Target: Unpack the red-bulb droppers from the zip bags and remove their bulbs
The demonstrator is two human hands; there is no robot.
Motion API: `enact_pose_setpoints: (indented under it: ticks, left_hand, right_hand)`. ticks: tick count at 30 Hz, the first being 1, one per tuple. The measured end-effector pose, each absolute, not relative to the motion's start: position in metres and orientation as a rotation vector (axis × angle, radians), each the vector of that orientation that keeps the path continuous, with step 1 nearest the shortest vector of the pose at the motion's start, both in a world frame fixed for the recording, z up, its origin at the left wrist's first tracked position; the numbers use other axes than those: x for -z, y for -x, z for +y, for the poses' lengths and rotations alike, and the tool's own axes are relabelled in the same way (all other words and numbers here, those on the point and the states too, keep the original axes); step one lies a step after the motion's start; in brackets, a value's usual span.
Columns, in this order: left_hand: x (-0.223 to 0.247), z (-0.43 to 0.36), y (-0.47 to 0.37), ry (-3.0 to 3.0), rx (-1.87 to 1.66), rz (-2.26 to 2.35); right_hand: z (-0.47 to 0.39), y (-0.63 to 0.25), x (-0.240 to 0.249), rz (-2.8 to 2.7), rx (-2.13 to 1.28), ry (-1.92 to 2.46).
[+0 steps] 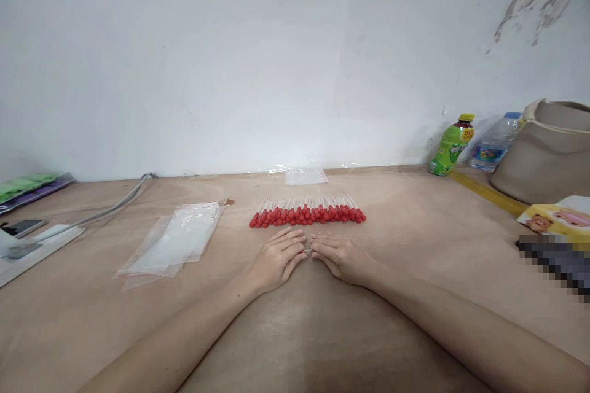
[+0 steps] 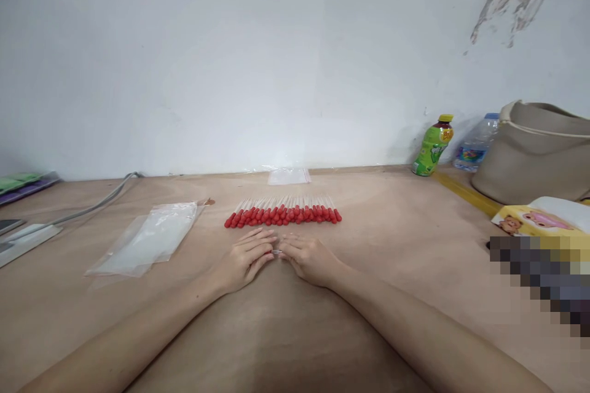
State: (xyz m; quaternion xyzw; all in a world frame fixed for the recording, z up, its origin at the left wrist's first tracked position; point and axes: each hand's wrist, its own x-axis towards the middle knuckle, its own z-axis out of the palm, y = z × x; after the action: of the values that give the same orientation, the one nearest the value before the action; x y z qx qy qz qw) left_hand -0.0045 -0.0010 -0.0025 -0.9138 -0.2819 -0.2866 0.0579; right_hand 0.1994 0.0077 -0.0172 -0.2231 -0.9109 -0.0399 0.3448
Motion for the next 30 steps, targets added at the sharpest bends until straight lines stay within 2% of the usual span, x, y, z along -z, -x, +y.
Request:
enact_pose_setpoints:
  ticks: [17, 26, 30]
  left_hand:
    - [0.002, -0.004, 0.007, 2.846, 0.844, -0.901]
    - [0.007, 0.000, 0.012, 2.874, 0.899, -0.879]
    - [0.009, 0.001, 0.023, 2.821, 0.938, -0.970]
  right_hand:
    - [0.003, -0.205, 0.016, -2.306, 0.337, 0.482]
    - [0.004, -0.213, 0.022, -2.294, 0.274, 0.476]
    - [0.009, -0.223, 0.027, -2.201, 0.191, 0.620]
